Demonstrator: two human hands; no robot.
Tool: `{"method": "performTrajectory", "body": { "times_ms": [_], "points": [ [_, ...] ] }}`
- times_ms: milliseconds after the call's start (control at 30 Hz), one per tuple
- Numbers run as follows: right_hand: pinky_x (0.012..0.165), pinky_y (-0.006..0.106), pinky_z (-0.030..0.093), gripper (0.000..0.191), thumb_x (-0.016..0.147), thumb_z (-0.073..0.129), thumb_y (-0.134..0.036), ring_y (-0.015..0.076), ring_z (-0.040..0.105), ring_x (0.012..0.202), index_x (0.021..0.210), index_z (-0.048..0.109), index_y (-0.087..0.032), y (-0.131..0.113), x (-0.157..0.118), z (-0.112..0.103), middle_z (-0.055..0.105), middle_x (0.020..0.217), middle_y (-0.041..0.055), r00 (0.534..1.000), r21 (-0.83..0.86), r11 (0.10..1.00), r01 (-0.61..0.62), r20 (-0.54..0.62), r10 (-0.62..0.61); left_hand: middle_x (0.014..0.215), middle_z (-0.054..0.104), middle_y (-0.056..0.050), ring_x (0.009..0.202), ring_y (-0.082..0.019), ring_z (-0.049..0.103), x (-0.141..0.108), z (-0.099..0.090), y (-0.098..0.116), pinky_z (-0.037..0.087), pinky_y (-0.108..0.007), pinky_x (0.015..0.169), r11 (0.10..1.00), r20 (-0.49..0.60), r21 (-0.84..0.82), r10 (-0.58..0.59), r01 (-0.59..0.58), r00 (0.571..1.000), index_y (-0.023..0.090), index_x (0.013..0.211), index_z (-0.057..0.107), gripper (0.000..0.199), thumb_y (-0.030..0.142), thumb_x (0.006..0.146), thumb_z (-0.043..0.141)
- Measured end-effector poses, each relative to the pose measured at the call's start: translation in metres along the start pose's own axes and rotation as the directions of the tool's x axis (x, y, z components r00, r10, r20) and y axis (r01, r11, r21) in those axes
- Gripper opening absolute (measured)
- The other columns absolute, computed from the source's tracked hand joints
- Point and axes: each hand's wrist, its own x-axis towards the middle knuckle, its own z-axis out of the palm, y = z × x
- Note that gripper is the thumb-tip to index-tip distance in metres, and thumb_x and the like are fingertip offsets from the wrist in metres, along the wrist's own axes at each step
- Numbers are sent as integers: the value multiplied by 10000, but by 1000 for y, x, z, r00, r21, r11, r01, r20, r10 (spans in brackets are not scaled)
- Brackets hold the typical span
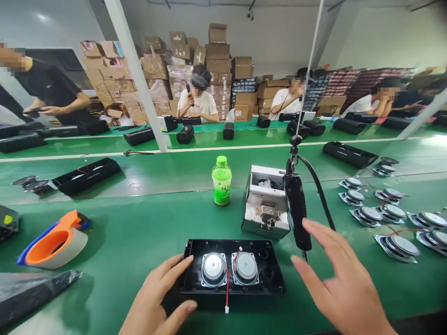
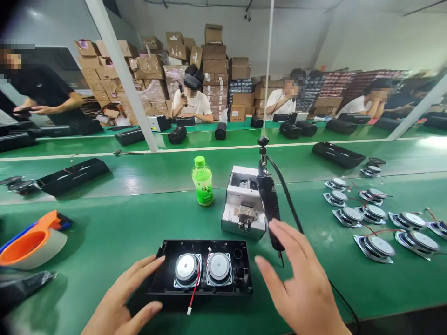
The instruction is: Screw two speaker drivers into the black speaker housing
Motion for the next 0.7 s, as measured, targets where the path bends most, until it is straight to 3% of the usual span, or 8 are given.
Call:
{"method": "performTrajectory", "body": {
  "times_ms": [100, 167, 267, 333, 400, 467, 567, 700],
  "points": [
    [1295, 687, 437, 806, 1053, 663, -573, 445, 476, 1569, 1703, 411, -169, 8, 22, 24, 503, 1675, 214, 975, -28, 977, -211, -75, 209, 1726, 522, -92, 1531, -383, 586, 13, -20, -2, 599, -540, 1194, 999, 27, -40, 4, -3, 1000, 431, 1706, 424, 771, 605, 1011, 709],
    [1209, 762, 477, 934, 1022, 666, -659, 497, 557, 1474, 1729, 348, -138, 25, 39, 38, 550, 1612, 267, 927, -5, 927, -375, -25, 374, 1751, 487, -89, 1562, -388, 549, 27, -30, 2, 582, -551, 1212, 998, 43, -55, 17, -15, 999, 439, 1718, 395, 797, 661, 1012, 693],
    [806, 582, 660, 765, 954, 705, -770, 390, 753, 883, 1400, 691, -149, 50, 54, 42, 774, 1007, 191, 819, 145, 809, -570, 180, 545, 1808, 382, -127, 1598, -447, 487, 55, -28, 19, 543, -605, 1244, 991, 184, -50, 131, -124, 974, 423, 1757, 318, 1108, 754, 847, 856],
    [593, 417, 603, 721, 943, 694, -807, 267, 661, 631, 1322, 694, -194, 58, 58, 33, 676, 747, 67, 766, 312, 701, -641, 315, 560, 1811, 358, -172, 1591, -503, 472, 78, -17, 34, 485, -689, 1269, 969, 345, -24, 238, -244, 908, 386, 1784, 254, 1368, 692, 681, 1004],
    [522, 346, 548, 852, 929, 627, -893, 214, 598, 580, 1499, 558, -264, 59, 60, 17, 611, 741, 4, 741, 466, 577, -671, 388, 548, 1747, 460, -210, 1532, -521, 532, 99, -5, 49, 464, -730, 1267, 945, 514, 19, 270, -325, 815, 327, 1788, 266, 1437, 573, 617, 1063],
    [510, 322, 526, 935, 896, 528, -994, 191, 554, 575, 1580, 464, -361, 54, 64, 1, 569, 758, -19, 734, 567, 485, -666, 382, 561, 1620, 596, -230, 1412, -494, 635, 115, 3, 62, 531, -694, 1210, 930, 632, 64, 243, -362, 736, 267, 1767, 341, 1275, 524, 716, 1016],
    [583, 354, 606, 885, 860, 558, -1013, 199, 551, 617, 1516, 560, -419, 42, 74, -16, 555, 755, 0, 747, 686, 423, -592, 271, 607, 1463, 680, -231, 1224, -441, 722, 128, 8, 71, 624, -640, 1071, 894, 677, 87, 271, -440, 684, 257, 1727, 425, 926, 595, 951, 803],
    [583, 383, 616, 684, 956, 565, -897, 212, 513, 604, 1448, 632, -427, 11, 98, -10, 528, 743, 12, 849, 835, 414, -361, 111, 516, 1297, 727, -190, 1101, -379, 753, 134, 15, 76, 672, -544, 928, 805, 661, 104, 383, -584, 646, 332, 1662, 502, 598, 572, 1116, 557]
  ]
}}
